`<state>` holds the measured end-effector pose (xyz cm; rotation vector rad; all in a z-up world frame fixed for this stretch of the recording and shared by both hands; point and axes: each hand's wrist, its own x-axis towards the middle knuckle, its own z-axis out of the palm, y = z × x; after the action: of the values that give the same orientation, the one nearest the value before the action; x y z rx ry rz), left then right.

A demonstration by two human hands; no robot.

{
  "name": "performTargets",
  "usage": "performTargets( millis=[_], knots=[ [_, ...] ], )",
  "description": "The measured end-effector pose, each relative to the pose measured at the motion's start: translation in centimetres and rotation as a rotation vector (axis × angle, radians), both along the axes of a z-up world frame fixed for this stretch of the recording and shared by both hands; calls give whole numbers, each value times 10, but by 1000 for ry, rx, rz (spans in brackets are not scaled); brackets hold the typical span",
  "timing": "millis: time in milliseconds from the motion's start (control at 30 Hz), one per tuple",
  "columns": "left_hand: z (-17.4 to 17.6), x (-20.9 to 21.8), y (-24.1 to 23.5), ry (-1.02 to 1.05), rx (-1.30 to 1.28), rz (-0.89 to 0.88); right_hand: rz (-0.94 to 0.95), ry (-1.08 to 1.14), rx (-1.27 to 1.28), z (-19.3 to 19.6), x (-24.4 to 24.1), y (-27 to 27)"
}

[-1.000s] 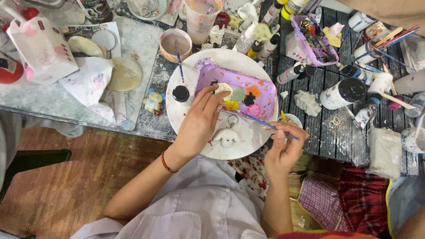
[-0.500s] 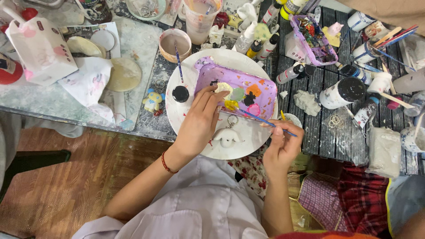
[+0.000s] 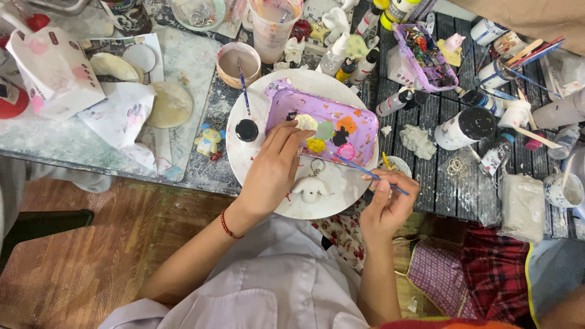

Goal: The person mixes different colors of paint in a plastic container using a small tool. They then pick up a ceramic cow figurine and a small white figurine, placing them on the table.

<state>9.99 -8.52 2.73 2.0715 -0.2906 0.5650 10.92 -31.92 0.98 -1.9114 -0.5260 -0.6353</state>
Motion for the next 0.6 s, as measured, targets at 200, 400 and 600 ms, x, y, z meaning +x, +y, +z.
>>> performTargets(
  millis=[200,400,600],
  knots=[
    [-2,1,0,-4,5,8,14,47,8,-2,-1,-1],
    [2,0,0,-30,14,8,54,0,-26,3,-2,4],
    [3,0,0,-12,-3,5,36,-8,-78,5,-6,5]
  ],
)
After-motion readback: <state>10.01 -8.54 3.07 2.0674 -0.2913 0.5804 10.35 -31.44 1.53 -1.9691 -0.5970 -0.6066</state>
